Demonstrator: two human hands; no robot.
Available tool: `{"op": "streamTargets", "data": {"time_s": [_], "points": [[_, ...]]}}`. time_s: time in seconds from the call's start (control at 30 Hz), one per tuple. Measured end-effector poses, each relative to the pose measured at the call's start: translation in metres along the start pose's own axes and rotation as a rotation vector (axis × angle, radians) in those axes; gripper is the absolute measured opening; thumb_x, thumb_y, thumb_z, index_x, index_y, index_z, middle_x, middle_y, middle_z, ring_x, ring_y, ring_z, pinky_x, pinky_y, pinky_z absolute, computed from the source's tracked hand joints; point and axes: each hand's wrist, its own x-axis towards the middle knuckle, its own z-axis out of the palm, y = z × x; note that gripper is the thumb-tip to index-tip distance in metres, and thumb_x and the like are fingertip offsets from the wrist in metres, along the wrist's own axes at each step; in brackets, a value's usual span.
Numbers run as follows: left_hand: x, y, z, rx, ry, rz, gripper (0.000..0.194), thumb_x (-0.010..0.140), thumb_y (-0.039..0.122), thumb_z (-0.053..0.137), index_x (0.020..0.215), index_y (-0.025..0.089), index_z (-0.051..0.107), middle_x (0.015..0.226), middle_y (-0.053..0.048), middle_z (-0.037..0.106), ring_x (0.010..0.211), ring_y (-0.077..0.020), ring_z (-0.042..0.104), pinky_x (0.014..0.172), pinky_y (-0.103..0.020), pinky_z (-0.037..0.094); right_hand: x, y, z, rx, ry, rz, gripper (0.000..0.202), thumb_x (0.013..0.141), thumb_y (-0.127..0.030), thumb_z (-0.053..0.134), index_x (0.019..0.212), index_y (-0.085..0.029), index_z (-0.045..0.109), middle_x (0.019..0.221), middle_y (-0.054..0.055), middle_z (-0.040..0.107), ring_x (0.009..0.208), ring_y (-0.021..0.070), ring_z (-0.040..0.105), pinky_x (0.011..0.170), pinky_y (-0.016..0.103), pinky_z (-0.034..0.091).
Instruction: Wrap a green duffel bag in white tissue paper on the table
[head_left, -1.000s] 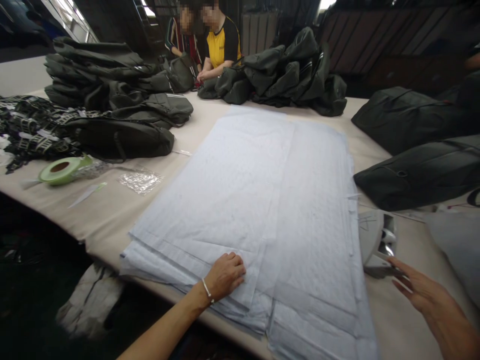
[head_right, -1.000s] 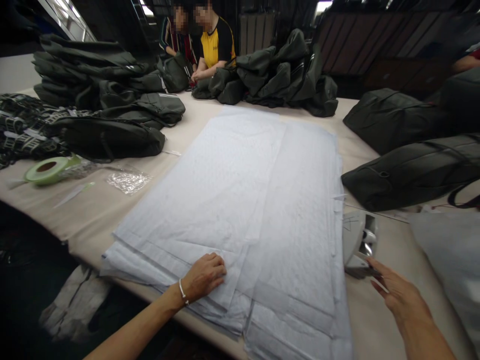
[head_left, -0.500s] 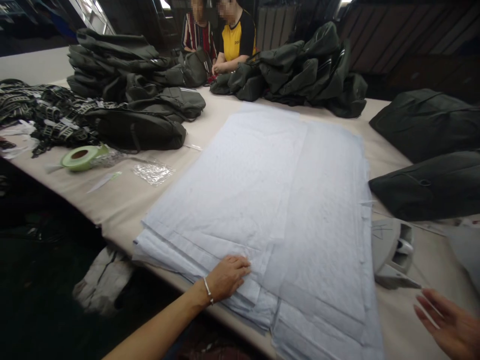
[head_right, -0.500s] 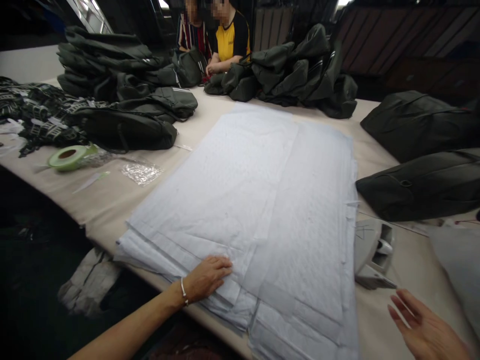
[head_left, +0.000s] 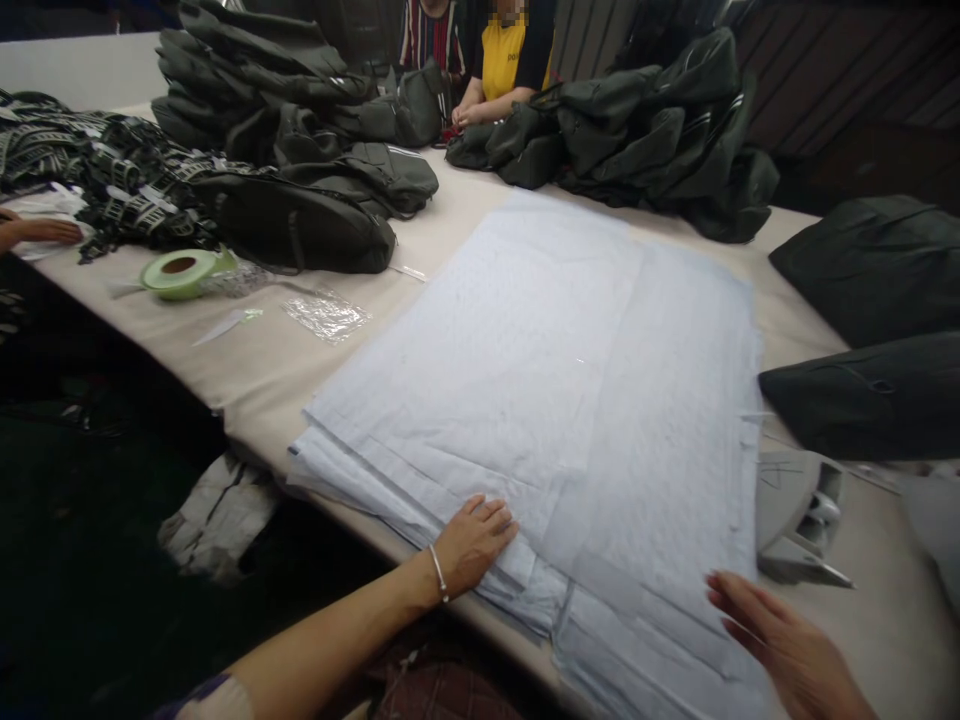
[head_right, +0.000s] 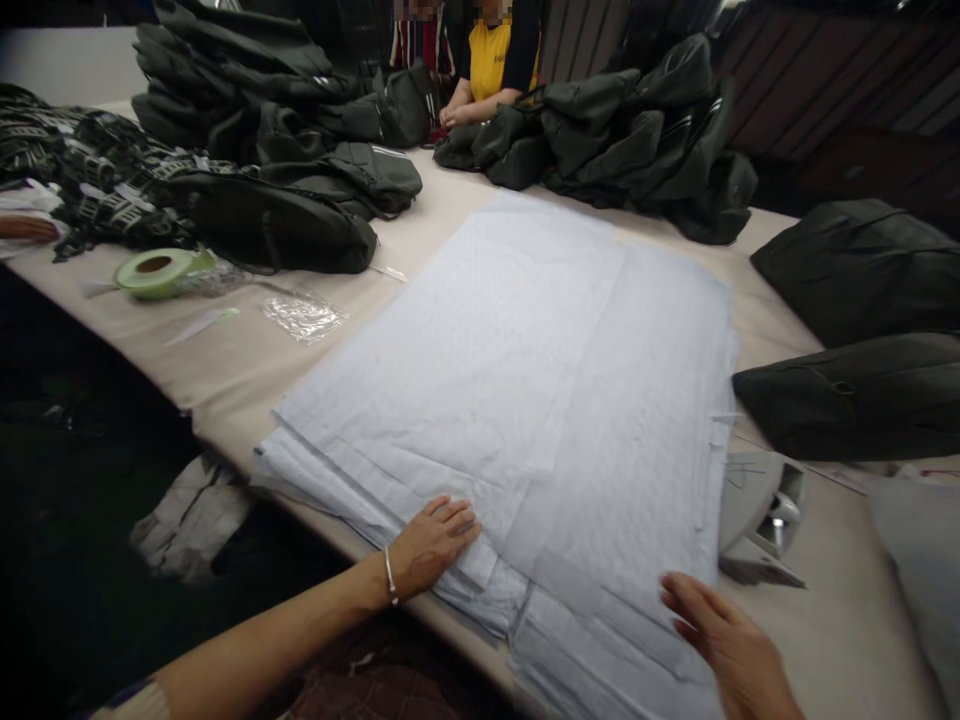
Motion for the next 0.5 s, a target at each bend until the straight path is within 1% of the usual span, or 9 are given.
{"op": "streamTargets", "data": {"time_s": [0.03,0.07,0.13,0.17,0.23,0.27,0.33,0.43,0.5], "points": [[-0.001,0.000,0.002,0.006,0.010,0.003,0.039,0.092,0.015,0.048,0.131,0.018,0.046,0.125,-0.010,0.057,0.127,-0.0263,0.043,0.108,-0.045,0.030,-0.016,-0.012,0.030,-0.048,-0.155,0.005,0.048,0.053,-0.054,0.077,0.082,-0.016,0.071,0.088,0.013,0.074,0.082,0.0282,0.071,0.066,0.034,0.058],[-0.001,-0.001,0.004,0.014,0.020,0.006,0.039,0.092,0.015,0.048,0.131,0.017,0.046,0.124,-0.010,0.057,0.127,-0.0265,0.043,0.107,-0.045,0.030,-0.031,-0.023,0.062,-0.114,-0.315,-0.025,0.047,0.060,-0.055,0.074,0.085,-0.016,0.071,0.091,0.012,0.074,0.084,0.0258,0.070,0.067,0.031,0.057],[-0.001,-0.002,0.007,0.027,0.042,0.013,0.036,0.094,0.017,0.048,0.130,0.018,0.047,0.124,-0.009,0.057,0.126,-0.0263,0.043,0.106,-0.045,0.030,-0.051,-0.036,0.123,-0.271,-0.575,-0.093,0.042,0.073,-0.055,0.062,0.086,-0.016,0.070,0.090,0.010,0.074,0.081,0.0208,0.070,0.067,0.027,0.054],[-0.001,-0.002,0.008,0.031,0.051,0.015,0.035,0.094,0.018,0.048,0.129,0.018,0.048,0.123,-0.009,0.058,0.126,-0.0259,0.043,0.106,-0.045,0.030,-0.055,-0.038,0.149,-0.347,-0.631,-0.116,0.039,0.076,-0.052,0.058,0.084,-0.016,0.069,0.087,0.009,0.074,0.078,0.0189,0.069,0.064,0.025,0.053],[0.000,-0.004,0.010,0.031,0.068,0.019,0.033,0.095,0.019,0.048,0.128,0.019,0.048,0.122,-0.008,0.058,0.126,-0.0249,0.044,0.105,-0.044,0.031,-0.053,-0.035,0.188,-0.448,-0.636,-0.130,0.031,0.077,-0.045,0.055,0.077,-0.016,0.066,0.080,0.007,0.074,0.070,0.0168,0.068,0.056,0.023,0.049],[0.000,-0.004,0.011,0.026,0.074,0.021,0.033,0.095,0.019,0.048,0.127,0.019,0.049,0.121,-0.008,0.058,0.125,-0.0245,0.044,0.105,-0.043,0.031,-0.049,-0.030,0.201,-0.494,-0.608,-0.130,0.028,0.077,-0.042,0.055,0.073,-0.016,0.065,0.075,0.007,0.073,0.065,0.0164,0.067,0.053,0.023,0.047],[0.000,-0.006,0.012,0.012,0.082,0.028,0.032,0.095,0.019,0.048,0.127,0.019,0.049,0.119,-0.007,0.059,0.124,-0.0238,0.045,0.105,-0.042,0.031,-0.037,-0.019,0.215,-0.596,-0.554,-0.130,0.025,0.075,-0.038,0.057,0.065,-0.017,0.063,0.063,0.006,0.070,0.057,0.0160,0.065,0.049,0.023,0.044],[0.001,-0.009,0.014,-0.014,0.091,0.040,0.030,0.096,0.019,0.047,0.126,0.019,0.050,0.117,-0.008,0.060,0.124,-0.0230,0.045,0.104,-0.040,0.031,-0.023,-0.010,0.221,-0.758,-0.513,-0.141,0.027,0.075,-0.036,0.057,0.055,-0.018,0.061,0.051,0.004,0.065,0.049,0.0152,0.060,0.048,0.023,0.042],[0.001,-0.011,0.016,-0.029,0.096,0.048,0.028,0.097,0.020,0.046,0.124,0.018,0.050,0.117,-0.008,0.059,0.124,-0.0229,0.045,0.104,-0.040,0.031,-0.019,-0.011,0.222,-0.843,-0.510,-0.154,0.029,0.076,-0.036,0.057,0.053,-0.018,0.062,0.049,0.004,0.064,0.047,0.0148,0.060,0.049,0.023,0.042]]}}
